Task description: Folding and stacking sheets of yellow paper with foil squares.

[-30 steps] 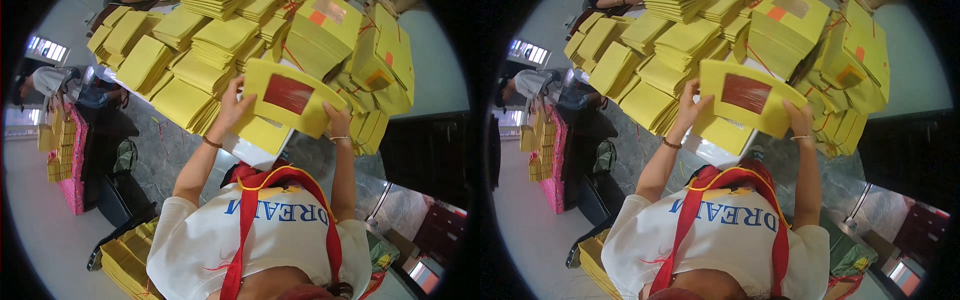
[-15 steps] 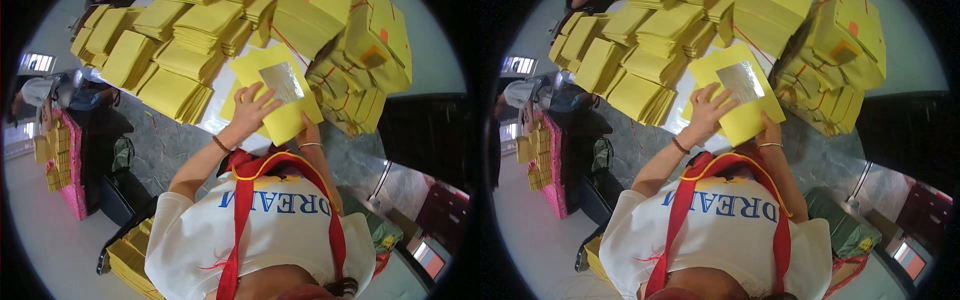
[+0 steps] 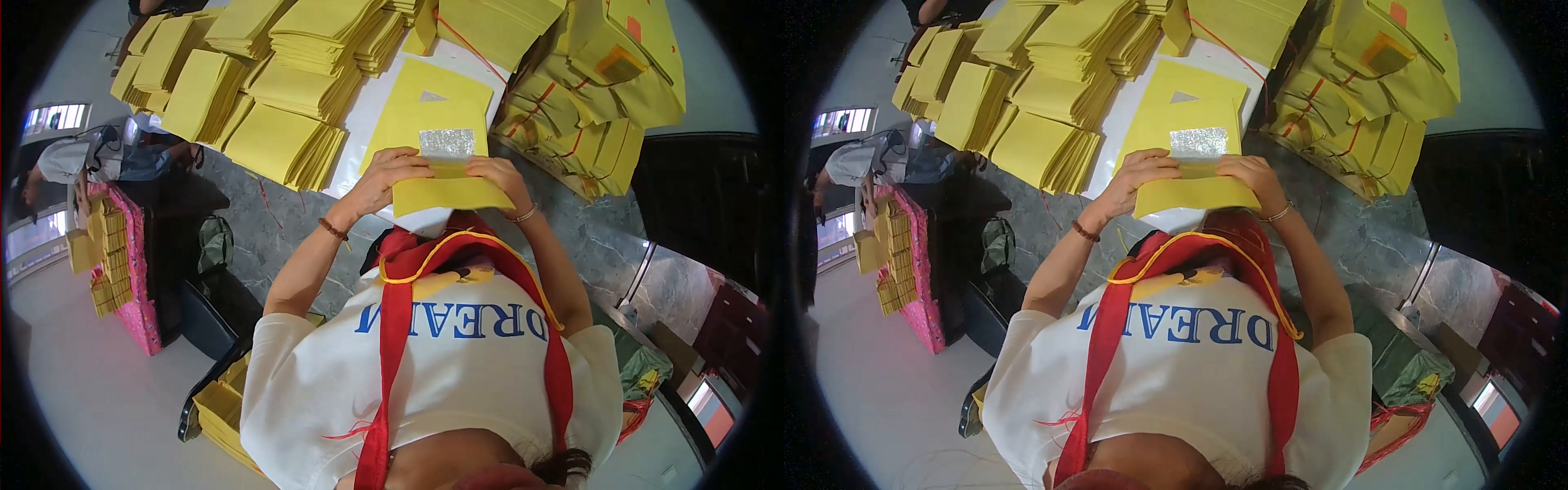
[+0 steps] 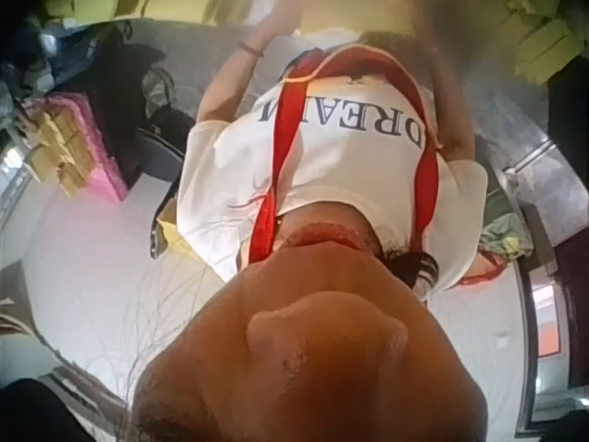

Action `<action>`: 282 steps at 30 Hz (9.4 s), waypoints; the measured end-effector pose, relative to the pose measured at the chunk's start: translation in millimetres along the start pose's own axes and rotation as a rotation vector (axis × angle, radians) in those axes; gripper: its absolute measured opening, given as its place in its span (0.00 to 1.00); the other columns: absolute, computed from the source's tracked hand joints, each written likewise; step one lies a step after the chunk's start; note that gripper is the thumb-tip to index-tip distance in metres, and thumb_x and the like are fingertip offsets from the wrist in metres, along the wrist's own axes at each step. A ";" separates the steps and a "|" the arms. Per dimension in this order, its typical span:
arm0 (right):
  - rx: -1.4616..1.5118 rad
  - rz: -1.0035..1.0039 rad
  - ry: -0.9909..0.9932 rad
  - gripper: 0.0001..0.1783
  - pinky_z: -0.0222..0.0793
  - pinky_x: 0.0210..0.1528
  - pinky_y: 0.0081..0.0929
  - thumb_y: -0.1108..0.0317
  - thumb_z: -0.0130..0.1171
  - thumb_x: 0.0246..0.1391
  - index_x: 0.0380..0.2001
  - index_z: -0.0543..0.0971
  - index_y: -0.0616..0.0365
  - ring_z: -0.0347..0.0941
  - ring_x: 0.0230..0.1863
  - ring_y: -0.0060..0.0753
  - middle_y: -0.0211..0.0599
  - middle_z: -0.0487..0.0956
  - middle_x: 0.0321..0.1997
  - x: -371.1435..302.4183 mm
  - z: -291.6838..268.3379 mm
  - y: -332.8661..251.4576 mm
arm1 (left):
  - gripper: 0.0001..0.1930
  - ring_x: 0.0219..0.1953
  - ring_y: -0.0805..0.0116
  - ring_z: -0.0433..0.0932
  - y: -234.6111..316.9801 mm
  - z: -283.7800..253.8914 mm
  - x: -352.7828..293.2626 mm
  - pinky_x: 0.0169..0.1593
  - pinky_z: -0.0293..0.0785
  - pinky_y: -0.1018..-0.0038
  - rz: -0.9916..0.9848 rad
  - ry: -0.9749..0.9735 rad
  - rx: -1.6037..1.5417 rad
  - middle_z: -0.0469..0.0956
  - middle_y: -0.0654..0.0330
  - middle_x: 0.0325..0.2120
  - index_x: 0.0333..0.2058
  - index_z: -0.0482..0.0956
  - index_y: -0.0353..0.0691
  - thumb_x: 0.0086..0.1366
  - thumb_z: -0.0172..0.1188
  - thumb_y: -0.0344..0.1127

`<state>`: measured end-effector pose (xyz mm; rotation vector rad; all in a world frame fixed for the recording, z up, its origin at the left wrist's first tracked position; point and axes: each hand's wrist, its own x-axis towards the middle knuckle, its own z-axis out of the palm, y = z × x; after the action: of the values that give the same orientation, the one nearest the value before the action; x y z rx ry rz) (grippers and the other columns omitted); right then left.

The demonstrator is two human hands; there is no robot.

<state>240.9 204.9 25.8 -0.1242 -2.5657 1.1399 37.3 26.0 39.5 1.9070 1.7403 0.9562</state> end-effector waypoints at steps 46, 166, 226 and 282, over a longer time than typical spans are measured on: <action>0.178 0.629 0.308 0.21 0.65 0.40 0.20 0.70 0.59 0.42 0.43 0.73 0.58 0.71 0.39 0.23 0.42 0.76 0.40 37.6 26.0 0.1 | 0.25 0.54 0.53 0.56 20.2 7.7 67.2 0.53 0.54 0.58 -0.093 0.190 0.564 0.62 0.54 0.50 0.50 0.65 0.47 0.54 0.54 0.45; 0.451 0.683 0.338 0.28 0.65 0.37 0.25 0.66 0.54 0.46 0.52 0.62 0.57 0.68 0.36 0.32 0.41 0.67 0.39 31.1 34.5 25.6 | 0.37 0.49 0.47 0.61 -24.3 13.4 41.2 0.51 0.59 0.61 -0.683 0.400 0.143 0.65 0.43 0.46 0.55 0.53 0.35 0.48 0.59 0.39; 1.265 0.591 1.167 0.11 0.65 0.33 0.26 0.60 0.59 0.45 0.28 0.72 0.54 0.70 0.34 0.24 0.26 0.74 0.28 60.6 -279.9 124.7 | 0.09 0.28 0.59 0.75 34.9 56.6 66.2 0.31 0.70 0.71 -0.492 0.326 0.145 0.75 0.56 0.29 0.35 0.76 0.44 0.54 0.52 0.33; 0.038 0.464 0.546 0.21 0.60 0.48 0.33 0.67 0.53 0.44 0.45 0.71 0.58 0.63 0.46 0.44 0.43 0.66 0.47 -2.3 81.8 -57.3 | 0.09 0.20 0.84 0.66 -17.8 26.4 74.8 0.22 0.62 0.87 -0.662 0.083 -0.883 0.73 0.68 0.21 0.31 0.73 0.36 0.54 0.59 0.34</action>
<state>219.0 107.9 16.1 -0.9247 -2.0697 1.1049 43.1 105.8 25.8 0.6892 1.4461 1.2313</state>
